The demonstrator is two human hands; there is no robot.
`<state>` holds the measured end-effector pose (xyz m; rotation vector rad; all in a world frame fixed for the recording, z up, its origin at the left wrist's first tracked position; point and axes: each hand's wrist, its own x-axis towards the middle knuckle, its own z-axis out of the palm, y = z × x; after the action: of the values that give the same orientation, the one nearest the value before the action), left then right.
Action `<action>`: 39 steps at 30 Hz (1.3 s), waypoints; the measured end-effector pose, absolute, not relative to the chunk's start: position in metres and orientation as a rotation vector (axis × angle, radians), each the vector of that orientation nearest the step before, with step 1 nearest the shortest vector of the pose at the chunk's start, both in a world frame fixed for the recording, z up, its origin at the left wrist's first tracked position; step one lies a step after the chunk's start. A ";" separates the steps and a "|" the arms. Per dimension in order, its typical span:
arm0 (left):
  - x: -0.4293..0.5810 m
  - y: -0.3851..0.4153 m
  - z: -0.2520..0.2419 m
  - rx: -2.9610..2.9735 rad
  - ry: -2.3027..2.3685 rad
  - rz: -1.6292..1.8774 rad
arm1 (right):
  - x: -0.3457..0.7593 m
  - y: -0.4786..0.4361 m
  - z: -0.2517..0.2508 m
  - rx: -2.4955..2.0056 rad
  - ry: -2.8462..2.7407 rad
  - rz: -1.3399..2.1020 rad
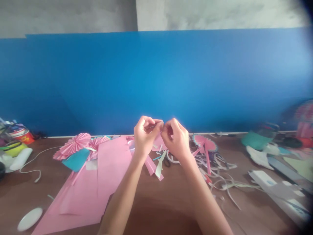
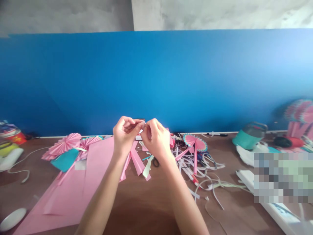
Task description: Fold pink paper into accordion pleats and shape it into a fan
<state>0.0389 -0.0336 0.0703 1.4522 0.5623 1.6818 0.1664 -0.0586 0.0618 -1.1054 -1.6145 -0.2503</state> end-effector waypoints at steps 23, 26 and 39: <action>0.047 -0.039 0.068 1.446 0.575 1.737 | 0.173 -0.063 0.070 -1.102 -1.664 -0.177; 0.047 -0.040 0.067 1.437 0.577 1.733 | 0.172 -0.061 0.069 -1.086 -1.643 -0.146; 0.045 -0.039 0.073 1.371 0.585 1.729 | 0.172 -0.063 0.068 -0.963 -1.651 0.053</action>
<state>0.0446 -0.0389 0.0726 1.3708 0.5849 1.7293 0.1719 -0.0626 0.0682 -0.9633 -1.6505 0.0525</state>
